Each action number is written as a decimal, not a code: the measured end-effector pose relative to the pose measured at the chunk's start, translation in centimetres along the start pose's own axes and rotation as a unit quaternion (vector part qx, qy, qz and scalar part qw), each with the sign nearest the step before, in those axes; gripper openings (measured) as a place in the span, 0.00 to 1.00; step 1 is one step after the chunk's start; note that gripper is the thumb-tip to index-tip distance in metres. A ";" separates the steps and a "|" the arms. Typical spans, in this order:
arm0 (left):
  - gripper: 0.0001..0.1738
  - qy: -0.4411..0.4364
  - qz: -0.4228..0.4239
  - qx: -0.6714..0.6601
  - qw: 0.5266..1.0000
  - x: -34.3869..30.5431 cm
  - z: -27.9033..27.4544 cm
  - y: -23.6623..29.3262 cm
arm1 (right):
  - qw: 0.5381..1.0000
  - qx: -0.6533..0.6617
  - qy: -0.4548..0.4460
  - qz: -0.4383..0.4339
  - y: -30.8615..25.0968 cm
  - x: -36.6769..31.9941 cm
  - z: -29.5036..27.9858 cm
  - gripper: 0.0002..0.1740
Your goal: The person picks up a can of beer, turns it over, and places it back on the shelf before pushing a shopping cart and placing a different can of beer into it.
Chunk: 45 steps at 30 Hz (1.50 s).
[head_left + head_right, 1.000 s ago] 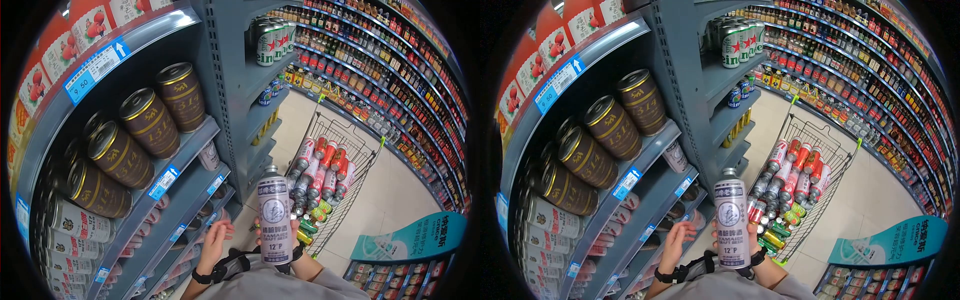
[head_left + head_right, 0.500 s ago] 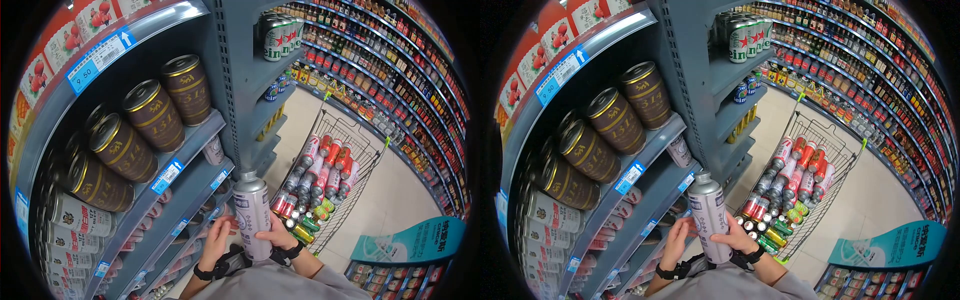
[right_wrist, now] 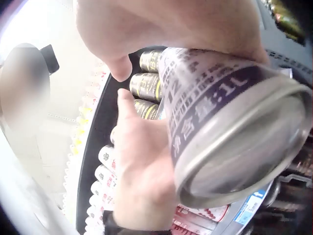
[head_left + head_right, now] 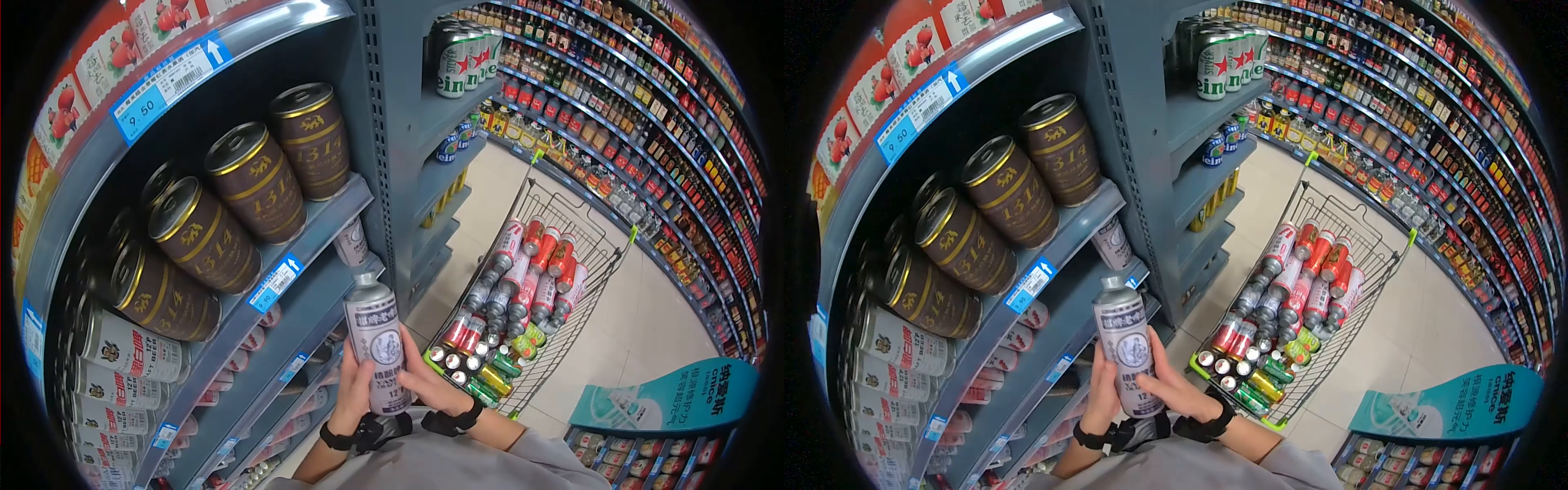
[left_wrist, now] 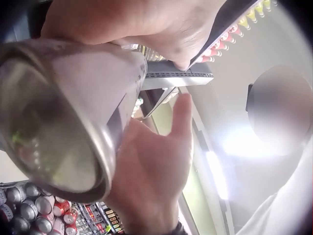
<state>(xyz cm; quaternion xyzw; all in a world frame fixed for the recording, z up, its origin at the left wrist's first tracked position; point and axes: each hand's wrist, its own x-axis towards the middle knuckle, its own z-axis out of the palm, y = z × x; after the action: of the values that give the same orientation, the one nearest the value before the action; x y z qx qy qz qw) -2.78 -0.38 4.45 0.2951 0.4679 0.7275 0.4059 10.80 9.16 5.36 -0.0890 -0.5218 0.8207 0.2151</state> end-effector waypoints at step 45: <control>0.48 -0.048 0.138 0.335 0.931 0.3 -0.3 6.0 | 0.977 0.161 -0.113 -0.076 -1.0 -1.0 -1.2 0.40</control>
<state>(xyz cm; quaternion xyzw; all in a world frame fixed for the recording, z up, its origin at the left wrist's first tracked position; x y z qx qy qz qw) -5.10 -1.61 9.88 0.5104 0.6192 0.5618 0.2013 12.44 10.04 5.69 0.0798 -0.4085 0.8802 0.2281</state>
